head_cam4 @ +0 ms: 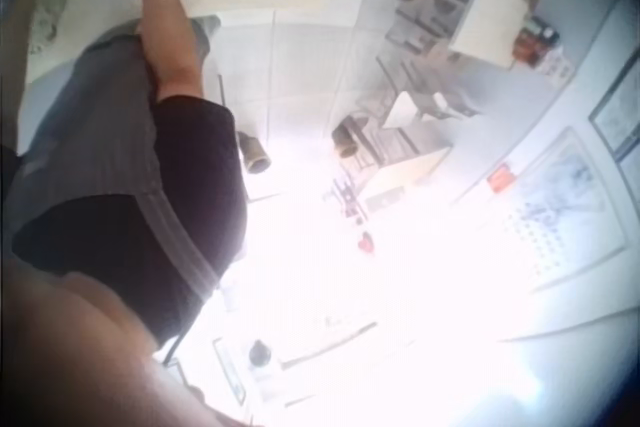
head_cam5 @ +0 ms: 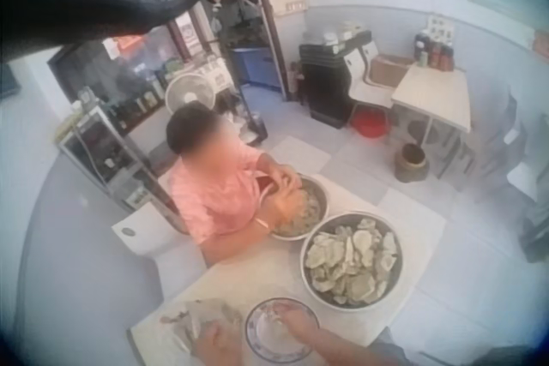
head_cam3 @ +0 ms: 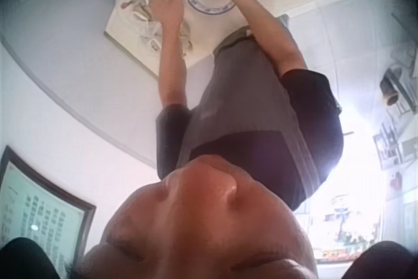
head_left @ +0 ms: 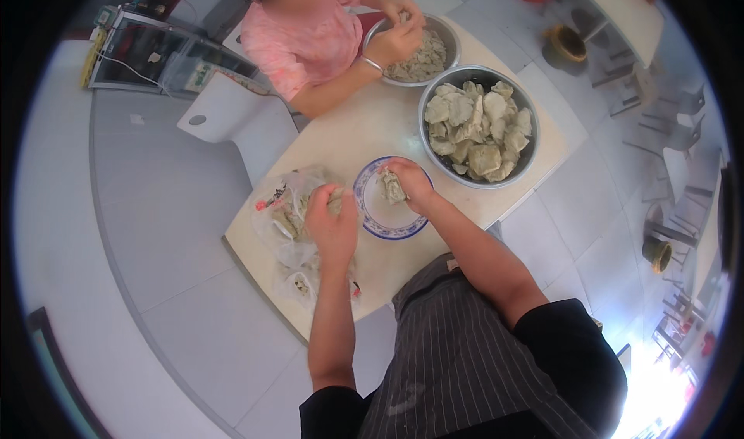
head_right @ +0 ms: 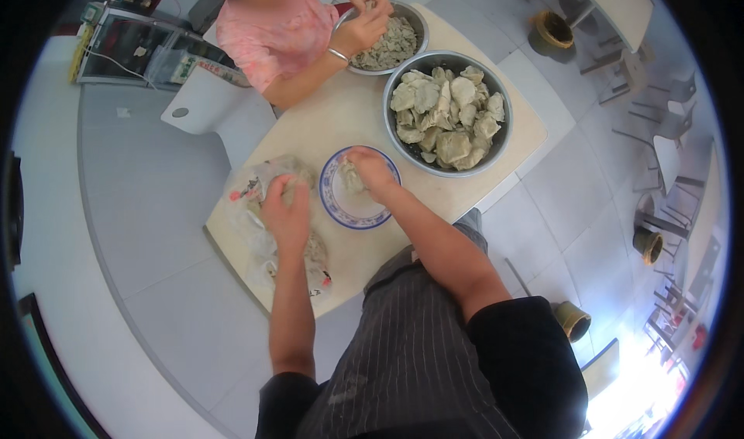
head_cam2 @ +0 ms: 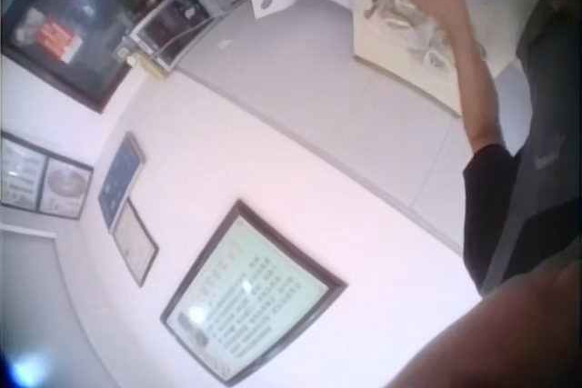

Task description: The person repeatedly takes dough and filling from bowls on the table, shapes them into dumplings by hand, and places the finished dumplings into a metal bowl. Another person across the table performs the same task simultaneously.

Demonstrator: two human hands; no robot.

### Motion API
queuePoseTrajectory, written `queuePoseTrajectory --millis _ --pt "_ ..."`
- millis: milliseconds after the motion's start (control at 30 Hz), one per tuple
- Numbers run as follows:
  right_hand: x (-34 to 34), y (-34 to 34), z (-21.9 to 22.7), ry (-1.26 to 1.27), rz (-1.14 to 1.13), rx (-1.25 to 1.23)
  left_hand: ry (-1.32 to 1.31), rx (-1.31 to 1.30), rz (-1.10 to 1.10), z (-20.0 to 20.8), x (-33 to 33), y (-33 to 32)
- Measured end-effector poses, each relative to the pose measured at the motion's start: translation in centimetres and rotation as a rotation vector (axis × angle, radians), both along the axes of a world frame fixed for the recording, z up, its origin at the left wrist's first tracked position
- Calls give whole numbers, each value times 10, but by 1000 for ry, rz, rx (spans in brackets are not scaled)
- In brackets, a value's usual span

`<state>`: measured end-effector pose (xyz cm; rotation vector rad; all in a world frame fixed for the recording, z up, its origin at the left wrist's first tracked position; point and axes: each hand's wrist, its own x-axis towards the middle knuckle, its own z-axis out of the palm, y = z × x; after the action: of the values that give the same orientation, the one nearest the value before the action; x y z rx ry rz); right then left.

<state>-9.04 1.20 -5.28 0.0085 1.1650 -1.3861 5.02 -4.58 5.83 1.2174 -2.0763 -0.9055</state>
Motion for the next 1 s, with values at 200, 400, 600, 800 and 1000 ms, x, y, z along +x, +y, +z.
queuePoseTrajectory --millis 200,400,600,800,1000 --pt "23 -3 19 -421 -154 -119 69 -310 -58 -39 -40 18" --pt "22 12 29 -626 -163 -250 52 -391 -163 -43 -40 29" --pt "35 15 33 -713 -184 -281 78 -526 -355 -35 -35 43" --pt "54 22 9 -618 -145 -179 74 -505 -458 -42 -17 38" --pt "54 22 4 -705 -165 -33 31 -471 -420 -49 -27 36"
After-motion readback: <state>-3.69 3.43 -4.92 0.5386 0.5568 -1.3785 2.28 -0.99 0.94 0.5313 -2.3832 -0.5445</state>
